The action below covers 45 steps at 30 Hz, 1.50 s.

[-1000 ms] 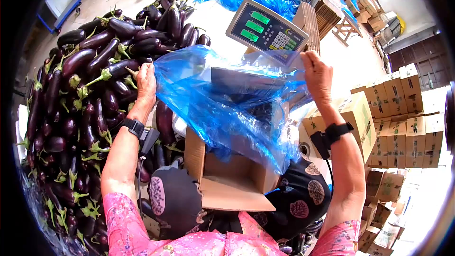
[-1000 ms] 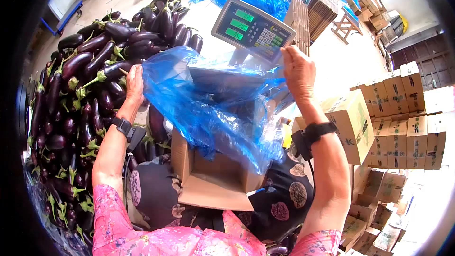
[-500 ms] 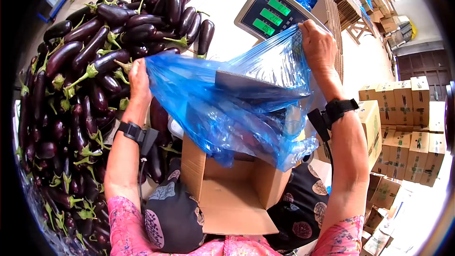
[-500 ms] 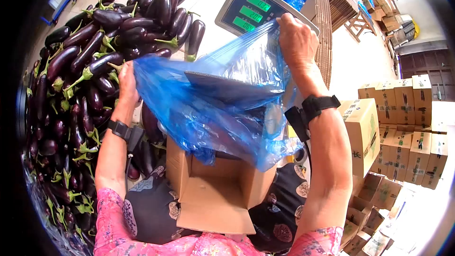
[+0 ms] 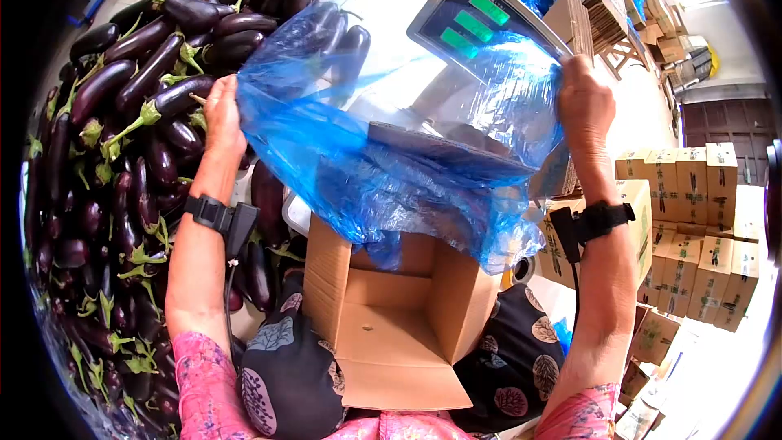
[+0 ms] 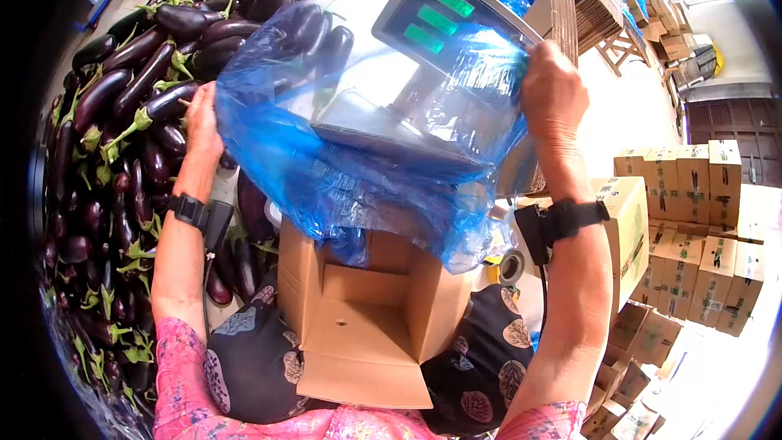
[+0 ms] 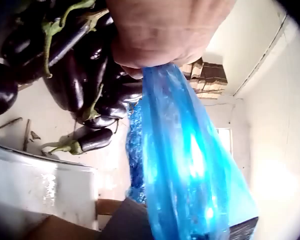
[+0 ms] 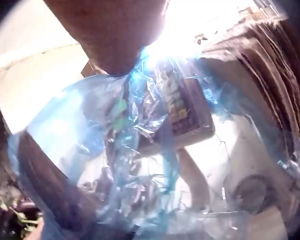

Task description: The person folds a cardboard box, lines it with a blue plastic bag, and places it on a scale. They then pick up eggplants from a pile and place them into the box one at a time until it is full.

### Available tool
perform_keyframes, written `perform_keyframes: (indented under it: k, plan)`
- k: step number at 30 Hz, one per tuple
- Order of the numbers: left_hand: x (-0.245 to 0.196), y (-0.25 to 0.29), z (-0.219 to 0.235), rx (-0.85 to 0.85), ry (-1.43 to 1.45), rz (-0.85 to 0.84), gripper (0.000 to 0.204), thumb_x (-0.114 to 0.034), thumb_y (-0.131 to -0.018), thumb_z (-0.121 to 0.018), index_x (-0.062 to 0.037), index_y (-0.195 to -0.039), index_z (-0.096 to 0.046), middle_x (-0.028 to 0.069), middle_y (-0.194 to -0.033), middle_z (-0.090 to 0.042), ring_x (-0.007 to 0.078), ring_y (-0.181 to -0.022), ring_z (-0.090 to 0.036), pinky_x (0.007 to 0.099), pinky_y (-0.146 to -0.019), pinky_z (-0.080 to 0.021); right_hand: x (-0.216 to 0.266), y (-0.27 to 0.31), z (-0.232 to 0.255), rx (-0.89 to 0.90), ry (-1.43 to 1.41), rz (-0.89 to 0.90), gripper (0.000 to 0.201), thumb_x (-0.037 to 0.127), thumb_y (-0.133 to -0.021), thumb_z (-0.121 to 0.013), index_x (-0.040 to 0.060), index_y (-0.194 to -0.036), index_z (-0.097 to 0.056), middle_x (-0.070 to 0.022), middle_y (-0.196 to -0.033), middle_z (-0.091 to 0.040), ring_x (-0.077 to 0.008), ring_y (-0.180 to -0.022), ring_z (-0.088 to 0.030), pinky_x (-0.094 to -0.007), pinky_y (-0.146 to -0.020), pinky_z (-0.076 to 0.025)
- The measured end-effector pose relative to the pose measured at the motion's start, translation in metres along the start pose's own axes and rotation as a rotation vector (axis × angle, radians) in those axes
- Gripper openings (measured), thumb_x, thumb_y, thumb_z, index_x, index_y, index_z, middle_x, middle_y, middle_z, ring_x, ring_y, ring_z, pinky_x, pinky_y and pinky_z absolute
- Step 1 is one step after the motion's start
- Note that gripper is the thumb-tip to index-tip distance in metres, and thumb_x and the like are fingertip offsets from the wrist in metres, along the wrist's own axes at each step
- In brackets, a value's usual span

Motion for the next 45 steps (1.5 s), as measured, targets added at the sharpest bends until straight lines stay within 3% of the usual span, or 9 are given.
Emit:
perform_keyframes:
  k: [7,10,15,19,23,28,33,38,45]
  plan:
    - [0.109,0.049,0.048,0.354,-1.159,-0.183,0.027,-0.027,-0.098,-0.054,-0.0022,-0.094,-0.064,0.02,-0.085,-0.066,0.0325,-0.081,-0.066,0.0424,-0.076,-0.05,0.031,0.09,-0.091,0.78,0.338,0.451,0.012,0.014,-0.09,-0.06,0.0073,-0.092,-0.07,-0.0151,-0.088,-0.071,-0.033,-0.084,-0.073,-0.0457,-0.07,-0.058]
    - [0.116,0.11,0.063,0.414,-1.081,-0.013,0.022,-0.025,-0.095,-0.057,-0.0042,-0.098,-0.066,0.0188,-0.083,-0.068,0.033,-0.08,-0.067,0.0411,-0.074,-0.052,0.026,0.09,-0.071,0.607,0.328,0.534,0.018,0.019,-0.085,-0.064,0.0076,-0.097,-0.07,-0.0131,-0.11,-0.064,-0.0305,-0.106,-0.063,-0.0456,-0.089,-0.051]
    - [0.057,0.137,0.097,0.112,-0.876,0.018,0.021,-0.014,-0.093,-0.06,-0.0047,-0.111,-0.065,0.0102,-0.094,-0.07,0.0199,-0.076,-0.066,0.0322,-0.07,-0.053,0.055,0.068,0.081,0.001,-0.119,0.455,0.01,0.004,-0.083,-0.065,0.0055,-0.093,-0.065,-0.0085,-0.09,-0.064,-0.0281,-0.086,-0.065,-0.0387,-0.071,-0.054]
    - [-0.063,0.163,0.017,0.183,-0.705,-0.35,0.028,-0.005,-0.092,-0.06,-0.0028,-0.12,-0.061,0.0099,-0.099,-0.066,0.0177,-0.086,-0.065,0.0307,-0.077,-0.054,0.075,0.119,0.101,0.324,-0.504,0.382,0.023,0.019,-0.081,-0.078,0.0074,-0.093,-0.062,-0.009,-0.086,-0.061,-0.0277,-0.078,-0.064,-0.0377,-0.065,-0.053]
    - [-0.107,0.218,-0.089,0.772,-0.787,-0.44,0.056,-0.014,-0.076,-0.084,-0.0039,-0.126,-0.059,0.011,-0.115,-0.063,0.0236,-0.1,-0.063,0.0352,-0.088,-0.052,0.099,0.176,0.065,0.653,-0.183,0.597,0.047,0.03,-0.068,-0.087,0.0077,-0.101,-0.062,-0.0091,-0.101,-0.058,-0.0298,-0.099,-0.058,-0.0413,-0.082,-0.05]
    - [-0.097,0.239,-0.13,0.932,-0.917,-0.749,0.071,-0.018,-0.069,-0.086,-0.0072,-0.133,-0.055,0.0136,-0.118,-0.058,0.0303,-0.108,-0.059,0.039,-0.089,-0.05,0.069,0.198,0.043,0.726,-0.134,0.533,0.016,0.014,-0.086,-0.069,0.0054,-0.098,-0.062,-0.0157,-0.095,-0.063,-0.0349,-0.091,-0.064,-0.0483,-0.072,-0.051]
    - [-0.09,0.228,-0.136,0.93,-0.984,-0.816,0.07,-0.023,-0.069,-0.085,-0.0051,-0.13,-0.056,0.0157,-0.117,-0.057,0.0365,-0.11,-0.055,0.0438,-0.1,-0.046,0.057,0.176,0.108,0.848,-0.787,0.195,0.008,0.008,-0.086,-0.067,0.0026,-0.083,-0.061,-0.0165,-0.09,-0.062,-0.0374,-0.084,-0.063,-0.0453,-0.073,-0.049]
    - [-0.121,0.24,-0.161,1.021,-0.969,-0.909,0.067,-0.027,-0.072,-0.085,-0.0056,-0.129,-0.058,0.0172,-0.122,-0.057,0.0354,-0.118,-0.053,0.0446,-0.105,-0.044,0.062,0.195,0.159,0.678,-0.764,0.434,0.012,0.007,-0.086,-0.068,0.0015,-0.091,-0.058,-0.0161,-0.107,-0.062,-0.0354,-0.1,-0.062,-0.0441,-0.081,-0.05]
    - [-0.078,0.241,-0.178,1.128,-1.132,-0.851,0.067,-0.023,-0.072,-0.084,-0.0059,-0.131,-0.057,0.0195,-0.123,-0.054,0.0386,-0.118,-0.051,0.0463,-0.103,-0.044,0.061,0.203,0.162,0.764,-0.589,0.35,0.026,0.014,-0.084,-0.073,0.0024,-0.095,-0.053,-0.0168,-0.093,-0.058,-0.0388,-0.094,-0.06,-0.0477,-0.076,-0.049]
Point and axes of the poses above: each hand's wrist, its own y-axis away from the middle knuckle, its own z-axis out of the back of the hand, x = y × z, the point moved 7 cm from there along -y, towards the middle knuckle
